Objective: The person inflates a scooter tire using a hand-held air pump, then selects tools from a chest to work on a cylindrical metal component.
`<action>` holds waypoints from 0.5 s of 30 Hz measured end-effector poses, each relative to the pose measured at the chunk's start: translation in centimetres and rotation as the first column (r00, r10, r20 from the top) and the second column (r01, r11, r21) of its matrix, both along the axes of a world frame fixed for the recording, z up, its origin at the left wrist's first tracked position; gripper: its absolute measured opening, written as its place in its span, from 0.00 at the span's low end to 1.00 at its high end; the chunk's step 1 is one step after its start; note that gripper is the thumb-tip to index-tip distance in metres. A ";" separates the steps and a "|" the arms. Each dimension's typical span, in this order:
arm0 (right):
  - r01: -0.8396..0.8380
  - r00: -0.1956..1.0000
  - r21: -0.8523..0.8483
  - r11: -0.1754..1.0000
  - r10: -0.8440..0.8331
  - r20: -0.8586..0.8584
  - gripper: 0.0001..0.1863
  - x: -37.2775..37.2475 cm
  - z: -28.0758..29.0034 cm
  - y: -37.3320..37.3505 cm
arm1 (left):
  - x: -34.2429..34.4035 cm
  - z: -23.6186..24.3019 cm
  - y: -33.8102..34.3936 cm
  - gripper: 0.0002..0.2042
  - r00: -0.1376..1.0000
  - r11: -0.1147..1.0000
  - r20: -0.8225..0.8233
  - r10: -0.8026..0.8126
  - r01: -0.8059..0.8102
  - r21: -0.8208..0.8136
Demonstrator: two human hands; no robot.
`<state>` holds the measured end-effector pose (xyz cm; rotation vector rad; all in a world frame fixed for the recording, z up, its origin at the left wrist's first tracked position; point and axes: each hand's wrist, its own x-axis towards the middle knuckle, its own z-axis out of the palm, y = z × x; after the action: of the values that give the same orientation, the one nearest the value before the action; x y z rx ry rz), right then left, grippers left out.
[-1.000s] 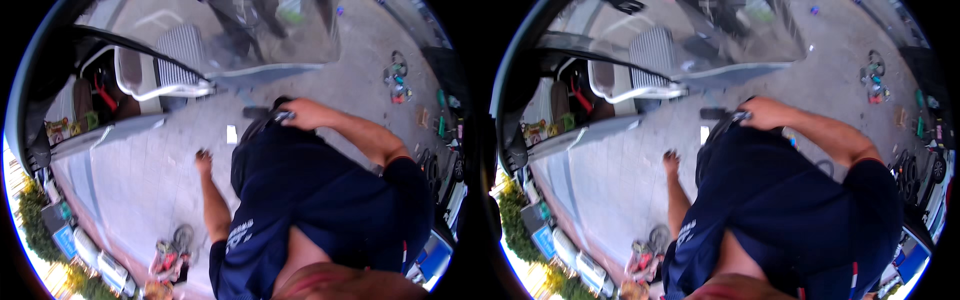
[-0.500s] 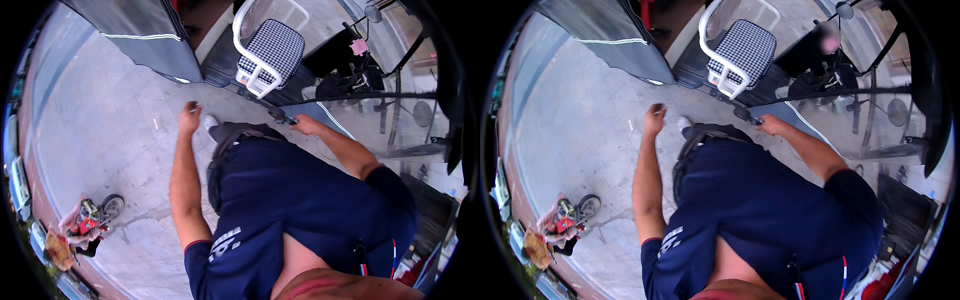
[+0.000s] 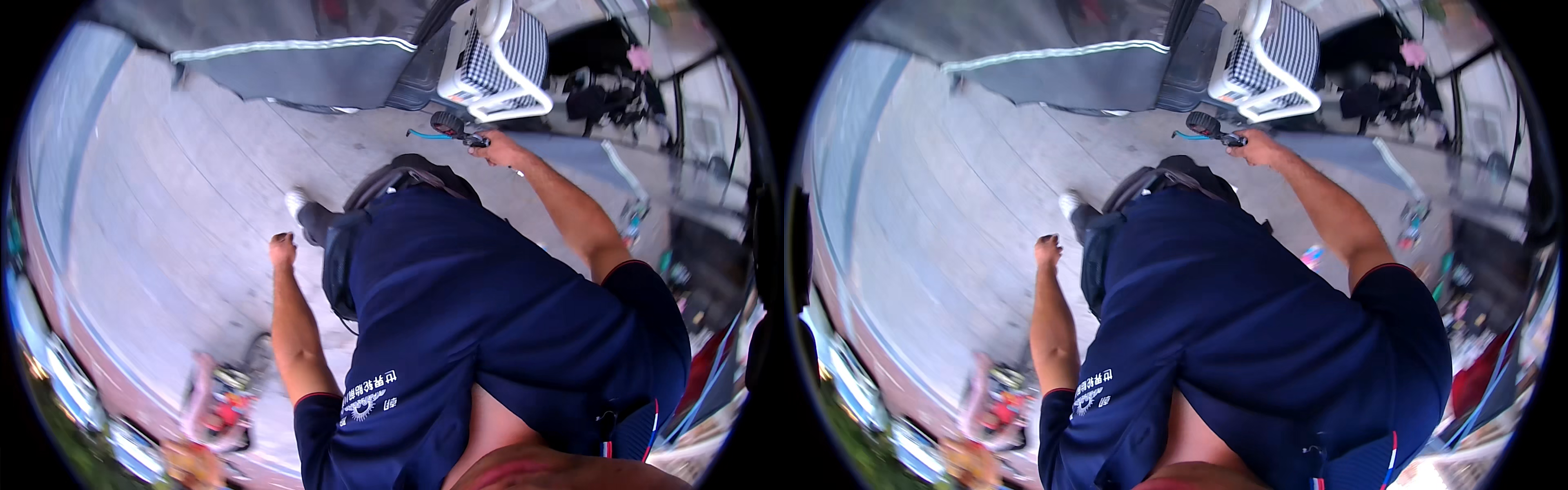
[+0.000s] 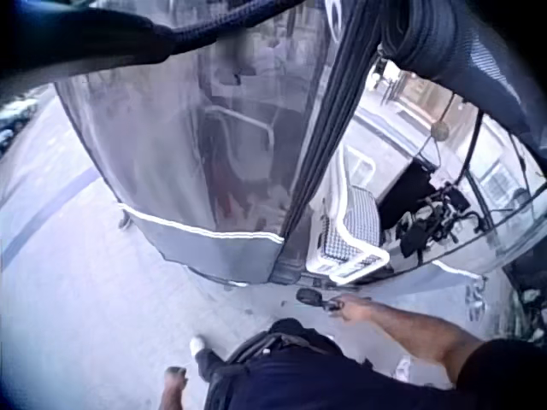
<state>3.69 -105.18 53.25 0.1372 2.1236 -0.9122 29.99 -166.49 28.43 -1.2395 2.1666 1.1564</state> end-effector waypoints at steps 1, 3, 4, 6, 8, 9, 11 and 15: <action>0.031 0.999 -0.085 0.996 -0.033 -0.031 0.17 -0.2 -1.1 -2.7 | -3.8 -0.7 -3.5 0.19 0.990 0.993 -0.087 -0.113 0.110 -0.033; 0.113 0.992 -0.173 0.978 -0.122 -0.043 0.16 1.7 -1.8 -8.2 | -13.9 0.9 -5.2 0.16 0.990 0.970 -0.086 -0.113 0.128 0.206; 0.096 0.987 -0.196 0.976 -0.118 -0.106 0.17 2.3 -1.2 -10.3 | -17.4 0.4 -4.2 0.17 0.998 0.932 -0.045 -0.047 0.060 0.357; 0.090 0.964 -0.232 0.969 -0.144 -0.224 0.18 4.7 -1.1 -15.1 | -23.4 2.6 -1.1 0.27 0.994 0.840 0.099 -0.038 -0.022 0.542; 0.113 0.952 -0.301 0.947 -0.190 -0.240 0.22 5.7 -0.9 -19.3 | -26.6 0.8 0.5 0.38 0.963 0.678 0.243 0.116 -0.256 0.689; 0.099 0.946 -0.328 0.939 -0.191 -0.261 0.22 6.4 -2.1 -20.0 | -28.1 1.1 2.9 0.39 0.943 0.640 0.291 0.161 -0.324 0.696; 0.132 0.954 -0.365 0.922 -0.218 -0.204 0.23 7.6 -4.8 -21.3 | -30.5 -0.3 4.9 0.30 0.907 0.509 0.301 0.295 -0.416 0.753; 0.164 0.969 -0.250 0.954 -0.204 -0.142 0.20 7.5 -13.0 -21.6 | -36.2 -12.3 7.0 0.20 0.888 0.478 0.198 0.415 -0.398 0.783</action>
<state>11.21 -126.75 40.26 0.1439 2.1601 -1.3215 -6.17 -159.53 16.11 -1.2736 1.0142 2.0410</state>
